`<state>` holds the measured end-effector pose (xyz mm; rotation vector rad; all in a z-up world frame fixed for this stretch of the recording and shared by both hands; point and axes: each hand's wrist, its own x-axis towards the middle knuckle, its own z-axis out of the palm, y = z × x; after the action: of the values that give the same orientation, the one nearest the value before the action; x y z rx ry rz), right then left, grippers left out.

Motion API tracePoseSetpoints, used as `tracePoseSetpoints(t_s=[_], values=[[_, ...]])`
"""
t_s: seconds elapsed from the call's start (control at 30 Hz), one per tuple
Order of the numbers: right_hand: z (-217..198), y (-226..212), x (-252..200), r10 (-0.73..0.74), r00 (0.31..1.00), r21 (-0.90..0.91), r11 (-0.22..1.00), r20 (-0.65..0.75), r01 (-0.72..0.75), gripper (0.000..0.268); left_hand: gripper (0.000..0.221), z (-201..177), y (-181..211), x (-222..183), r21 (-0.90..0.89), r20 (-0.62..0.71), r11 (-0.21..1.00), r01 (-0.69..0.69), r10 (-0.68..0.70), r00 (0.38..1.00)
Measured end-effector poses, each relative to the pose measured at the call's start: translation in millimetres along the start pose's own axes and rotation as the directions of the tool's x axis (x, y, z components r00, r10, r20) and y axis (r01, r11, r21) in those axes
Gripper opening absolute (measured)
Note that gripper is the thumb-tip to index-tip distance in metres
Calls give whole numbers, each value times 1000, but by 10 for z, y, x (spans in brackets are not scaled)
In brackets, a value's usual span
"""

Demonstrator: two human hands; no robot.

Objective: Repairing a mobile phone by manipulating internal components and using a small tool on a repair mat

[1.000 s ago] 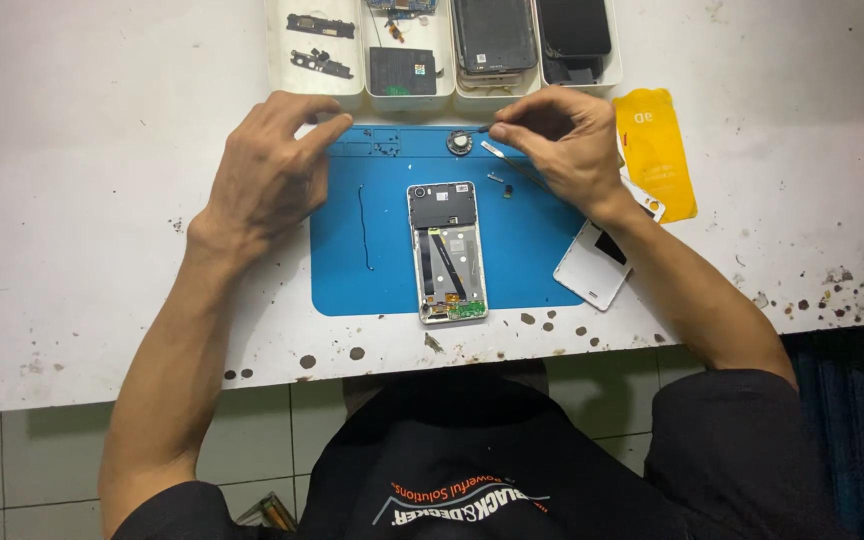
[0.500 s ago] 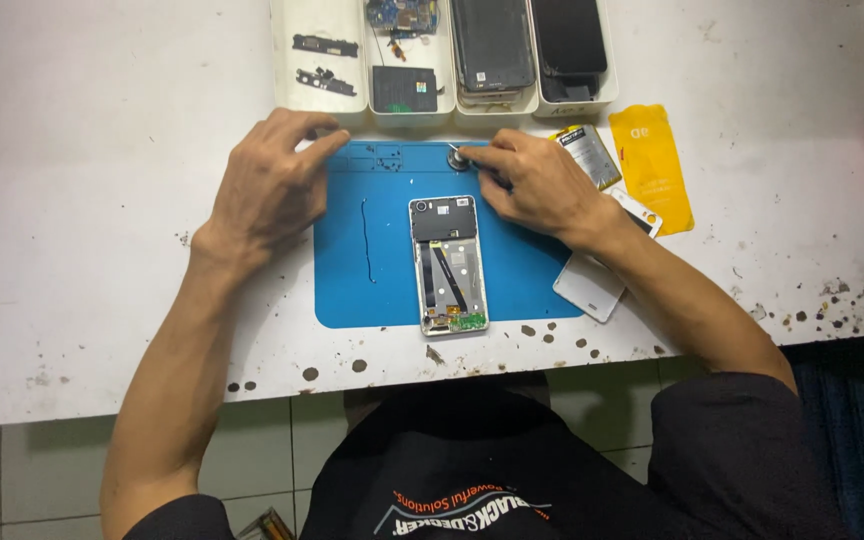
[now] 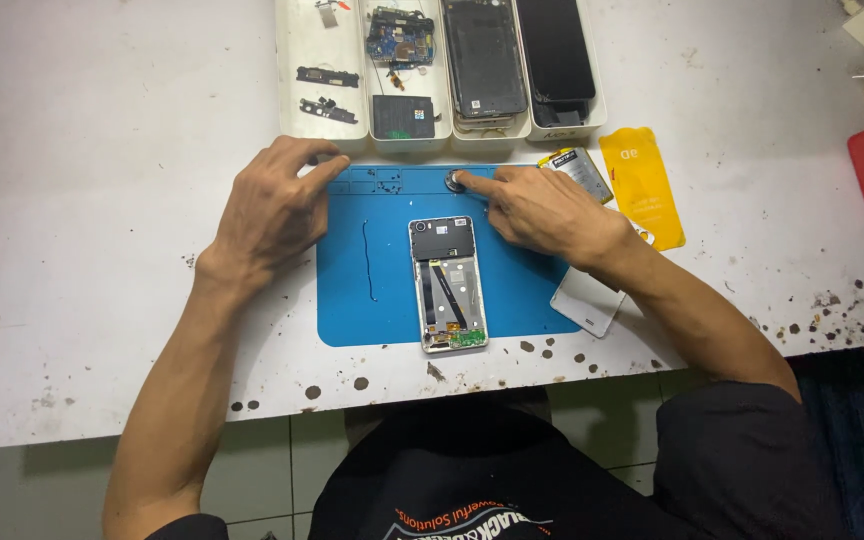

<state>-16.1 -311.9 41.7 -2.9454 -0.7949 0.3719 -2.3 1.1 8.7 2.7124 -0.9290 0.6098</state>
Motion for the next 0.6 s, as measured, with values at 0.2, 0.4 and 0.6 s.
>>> tracePoseSetpoints(t_s=[0.2,0.4,0.6], values=[[-309,-76,-83,25,995,98,995,91,-34,55,33,7,-13,-22,-1,-7,1000,13,-13,1000],[-466,-98,-131,39,974,224,970,222,-90,65,32,39,-32,-30,-17,11,999,27,-27,1000],[-244,59,-11,-1,998,308,951,61,-18,58,32,23,-17,-12,-24,17,999,24,-24,1000]])
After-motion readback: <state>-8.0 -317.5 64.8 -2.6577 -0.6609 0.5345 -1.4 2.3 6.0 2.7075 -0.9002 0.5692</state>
